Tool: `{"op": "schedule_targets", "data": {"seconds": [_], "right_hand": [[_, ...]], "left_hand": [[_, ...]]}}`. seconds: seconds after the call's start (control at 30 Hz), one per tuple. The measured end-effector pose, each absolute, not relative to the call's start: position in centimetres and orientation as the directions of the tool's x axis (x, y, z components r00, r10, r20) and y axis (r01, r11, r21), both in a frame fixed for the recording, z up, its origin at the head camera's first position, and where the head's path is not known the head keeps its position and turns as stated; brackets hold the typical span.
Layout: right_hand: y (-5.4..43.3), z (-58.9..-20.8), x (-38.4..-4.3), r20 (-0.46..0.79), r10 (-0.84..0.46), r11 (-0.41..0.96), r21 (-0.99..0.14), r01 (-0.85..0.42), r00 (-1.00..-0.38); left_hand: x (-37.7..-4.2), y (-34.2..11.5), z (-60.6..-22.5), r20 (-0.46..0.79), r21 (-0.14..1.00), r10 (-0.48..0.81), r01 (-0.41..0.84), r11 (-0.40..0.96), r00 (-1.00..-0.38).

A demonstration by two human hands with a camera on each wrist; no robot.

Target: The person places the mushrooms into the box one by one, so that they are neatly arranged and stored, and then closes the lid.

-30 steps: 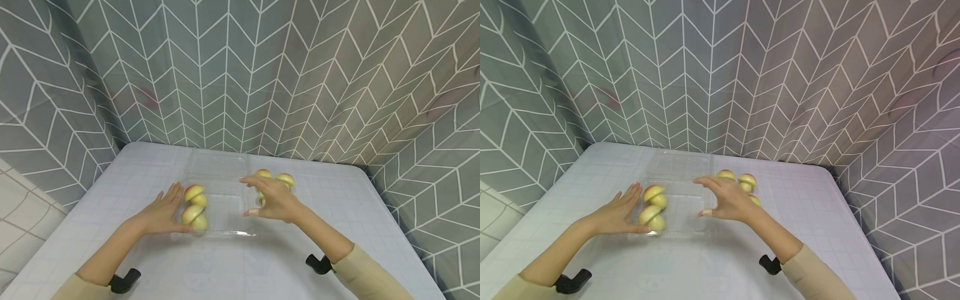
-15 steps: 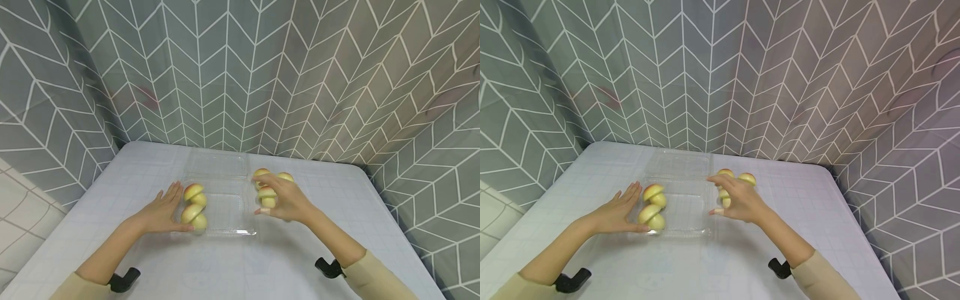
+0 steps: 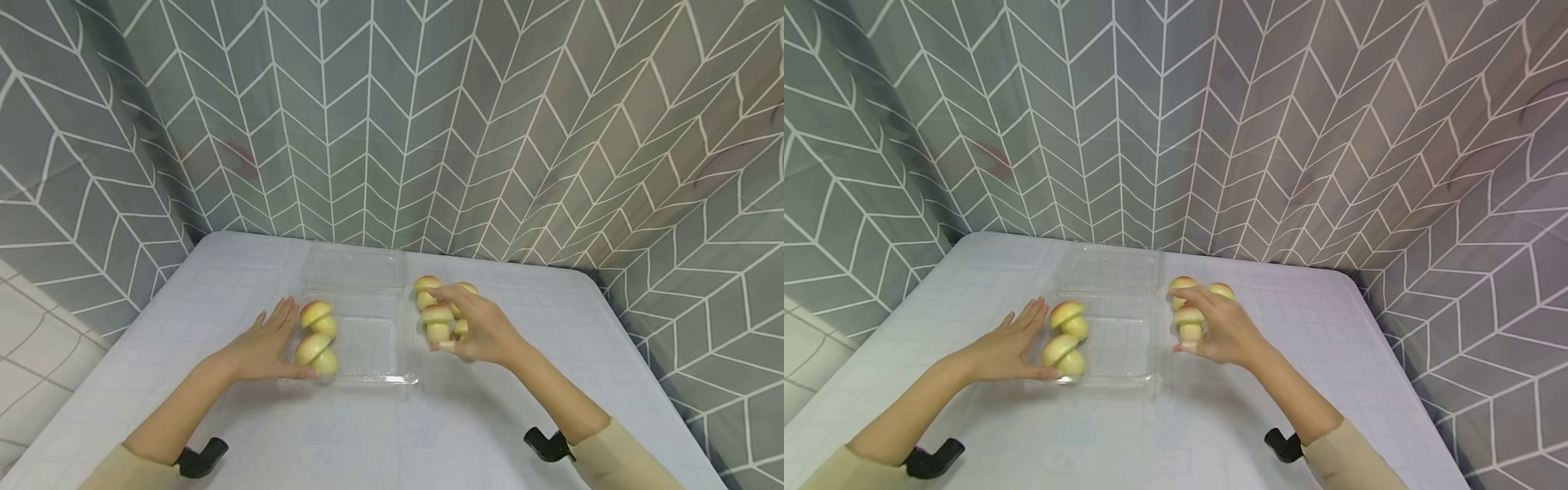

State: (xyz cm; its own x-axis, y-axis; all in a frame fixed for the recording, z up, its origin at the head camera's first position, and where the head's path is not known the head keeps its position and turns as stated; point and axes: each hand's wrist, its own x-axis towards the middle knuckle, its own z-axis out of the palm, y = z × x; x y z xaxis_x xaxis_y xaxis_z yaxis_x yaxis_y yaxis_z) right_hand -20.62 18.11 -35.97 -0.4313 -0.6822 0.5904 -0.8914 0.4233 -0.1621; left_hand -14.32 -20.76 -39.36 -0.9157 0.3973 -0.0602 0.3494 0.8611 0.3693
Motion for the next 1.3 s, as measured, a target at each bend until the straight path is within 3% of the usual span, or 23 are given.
{"op": "schedule_targets", "data": {"seconds": [0.23,0.5,0.87,1.3], "right_hand": [[19.4,-36.5,-20.8,0.575,-0.681,0.433,-0.183,-0.883,-0.453],[21.1,-37.1,-20.9,0.539,-0.655,0.51,-0.201,-0.836,-0.529],[23.3,-38.4,-20.9,0.508,-0.633,0.574,-0.199,-0.795,-0.584],[24.2,-39.5,-20.9,0.501,-0.617,0.619,-0.167,-0.767,-0.607]], "left_hand": [[-14.4,-20.9,-39.7,-0.06,0.36,0.394,0.348,0.866,-0.917],[-14.5,-20.8,-39.6,-0.061,0.363,0.396,0.349,0.864,-0.916],[-14.7,-20.7,-39.7,-0.065,0.358,0.393,0.346,0.867,-0.917],[-14.6,-20.6,-39.5,-0.07,0.366,0.388,0.338,0.867,-0.919]]}}
